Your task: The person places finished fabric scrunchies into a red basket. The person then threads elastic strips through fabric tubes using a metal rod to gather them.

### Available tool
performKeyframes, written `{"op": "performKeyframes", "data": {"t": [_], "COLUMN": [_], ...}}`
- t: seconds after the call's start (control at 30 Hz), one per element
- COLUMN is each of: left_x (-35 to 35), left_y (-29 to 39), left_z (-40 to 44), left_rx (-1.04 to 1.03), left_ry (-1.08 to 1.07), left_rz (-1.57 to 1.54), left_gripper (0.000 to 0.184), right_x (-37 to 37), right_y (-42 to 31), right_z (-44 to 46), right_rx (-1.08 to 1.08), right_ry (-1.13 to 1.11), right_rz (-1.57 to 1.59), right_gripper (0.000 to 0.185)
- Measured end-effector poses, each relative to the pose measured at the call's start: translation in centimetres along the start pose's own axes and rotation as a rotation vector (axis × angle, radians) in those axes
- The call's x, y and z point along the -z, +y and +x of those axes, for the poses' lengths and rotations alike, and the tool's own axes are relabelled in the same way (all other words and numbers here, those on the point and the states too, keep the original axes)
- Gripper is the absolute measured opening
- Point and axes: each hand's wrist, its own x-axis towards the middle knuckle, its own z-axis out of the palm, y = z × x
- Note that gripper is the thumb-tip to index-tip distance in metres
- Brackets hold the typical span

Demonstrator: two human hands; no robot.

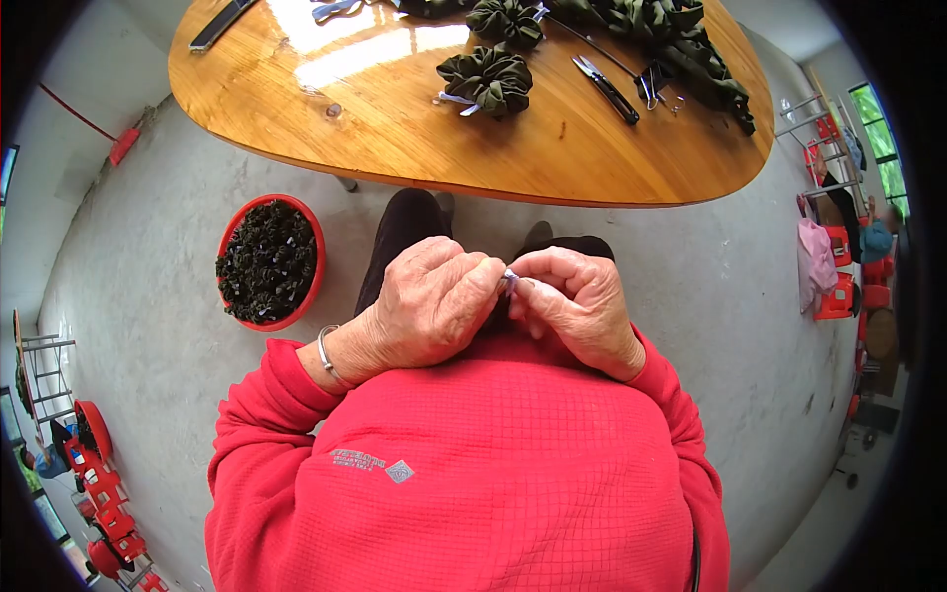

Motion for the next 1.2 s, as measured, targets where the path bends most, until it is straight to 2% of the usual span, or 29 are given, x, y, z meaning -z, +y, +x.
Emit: {"op": "performKeyframes", "data": {"t": [0.27, 0.47, 0.87, 0.97, 1.07, 1.2], "left_x": [-0.2, -0.1, -0.1, 0.1, 0.5, 0.6], "left_y": [-0.2, -0.5, -0.5, -0.8, -0.9, -0.9], "left_z": [0.0, -0.3, -0.3, -0.2, 0.0, -0.3], "left_rx": [-0.040, -0.073, -0.051, -0.064, -0.059, -0.048], "left_ry": [0.018, 0.007, -0.021, -0.070, -0.108, -0.118], "left_rz": [-0.002, -0.006, -0.044, -0.028, -0.043, -0.068], "left_gripper": [0.027, 0.031, 0.029, 0.027, 0.025, 0.023], "right_x": [-0.2, 0.9, 1.3, 1.0, 0.7, 0.9], "right_y": [-0.4, -0.3, 0.5, -0.6, -0.2, -0.7], "right_z": [0.3, 0.9, 1.1, 0.8, 0.6, 0.6], "right_rx": [0.034, -0.155, -0.170, -0.145, -0.022, -0.036], "right_ry": [-0.047, -0.191, -0.156, -0.113, -0.054, -0.108], "right_rz": [-0.061, 0.177, 0.266, 0.029, -0.105, -0.169], "right_gripper": [0.014, 0.011, 0.009, 0.006, 0.005, 0.006]}}
